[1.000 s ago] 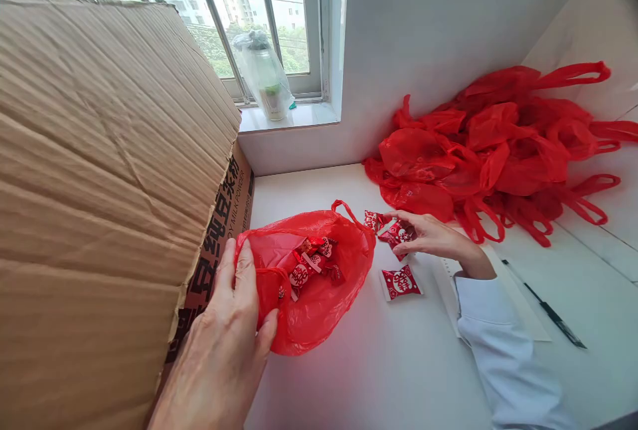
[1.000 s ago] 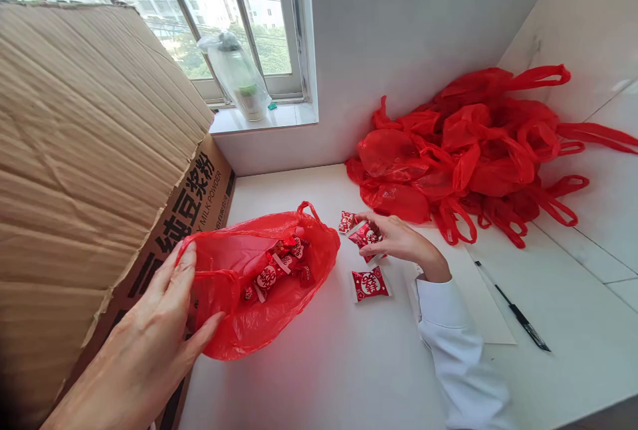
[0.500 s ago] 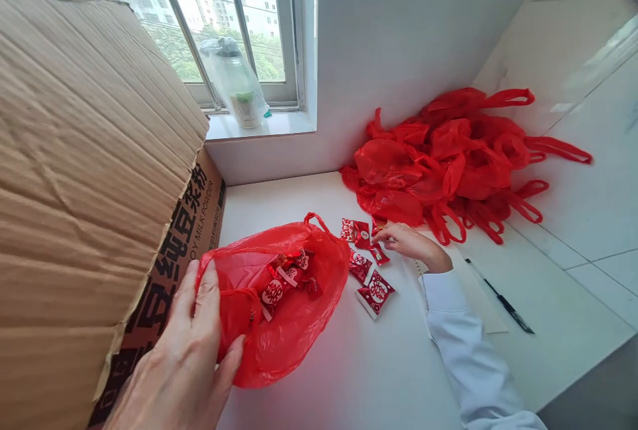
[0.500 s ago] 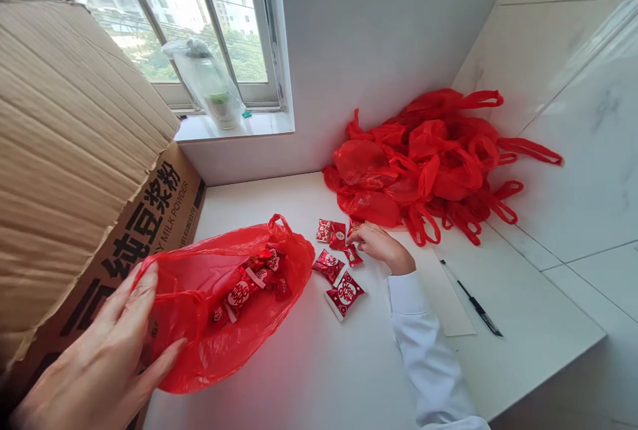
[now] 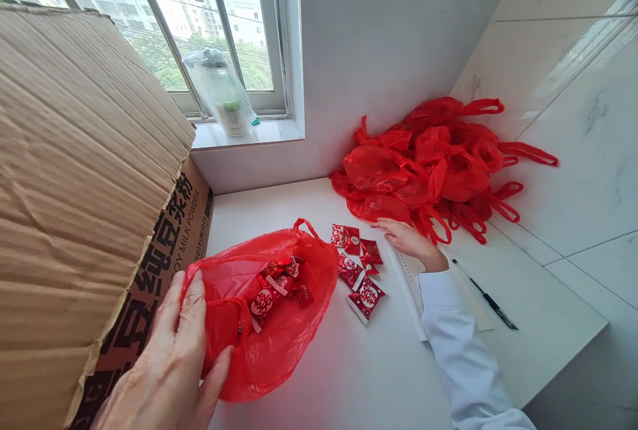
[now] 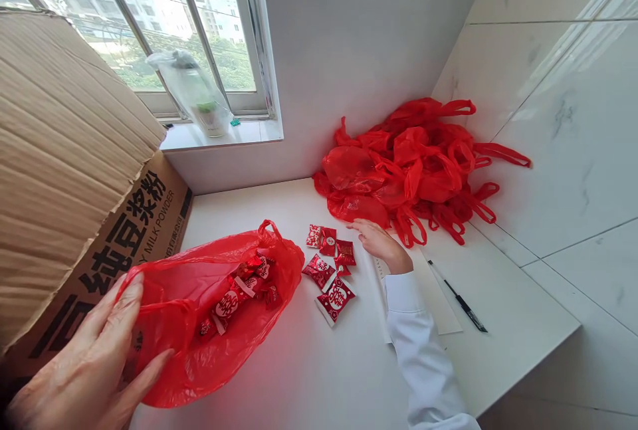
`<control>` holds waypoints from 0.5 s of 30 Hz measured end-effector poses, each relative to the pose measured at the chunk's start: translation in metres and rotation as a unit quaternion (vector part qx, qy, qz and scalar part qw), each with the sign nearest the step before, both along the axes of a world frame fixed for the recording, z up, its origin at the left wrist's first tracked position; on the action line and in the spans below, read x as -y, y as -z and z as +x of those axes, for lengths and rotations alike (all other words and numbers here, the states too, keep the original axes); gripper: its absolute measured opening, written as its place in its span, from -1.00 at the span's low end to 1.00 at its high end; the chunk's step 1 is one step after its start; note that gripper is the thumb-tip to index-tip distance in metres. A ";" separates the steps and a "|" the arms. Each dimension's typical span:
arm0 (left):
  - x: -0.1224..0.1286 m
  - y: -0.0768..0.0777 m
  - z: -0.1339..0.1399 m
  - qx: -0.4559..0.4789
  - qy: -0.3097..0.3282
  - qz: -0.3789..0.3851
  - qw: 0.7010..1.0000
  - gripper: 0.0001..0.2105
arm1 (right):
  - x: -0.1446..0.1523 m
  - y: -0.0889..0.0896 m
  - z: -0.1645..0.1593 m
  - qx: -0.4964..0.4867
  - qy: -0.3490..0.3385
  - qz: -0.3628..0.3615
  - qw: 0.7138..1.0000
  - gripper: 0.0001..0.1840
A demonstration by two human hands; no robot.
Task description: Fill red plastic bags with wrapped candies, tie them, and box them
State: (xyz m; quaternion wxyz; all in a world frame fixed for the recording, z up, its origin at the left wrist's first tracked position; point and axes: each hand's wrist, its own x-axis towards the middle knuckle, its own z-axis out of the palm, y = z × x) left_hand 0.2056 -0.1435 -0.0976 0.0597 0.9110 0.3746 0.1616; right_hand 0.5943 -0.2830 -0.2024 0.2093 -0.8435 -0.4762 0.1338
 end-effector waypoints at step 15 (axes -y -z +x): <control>0.001 -0.004 0.002 -0.032 -0.001 0.024 0.999 -0.57 | -0.012 -0.050 -0.047 -0.104 -0.076 0.134 0.983 -0.58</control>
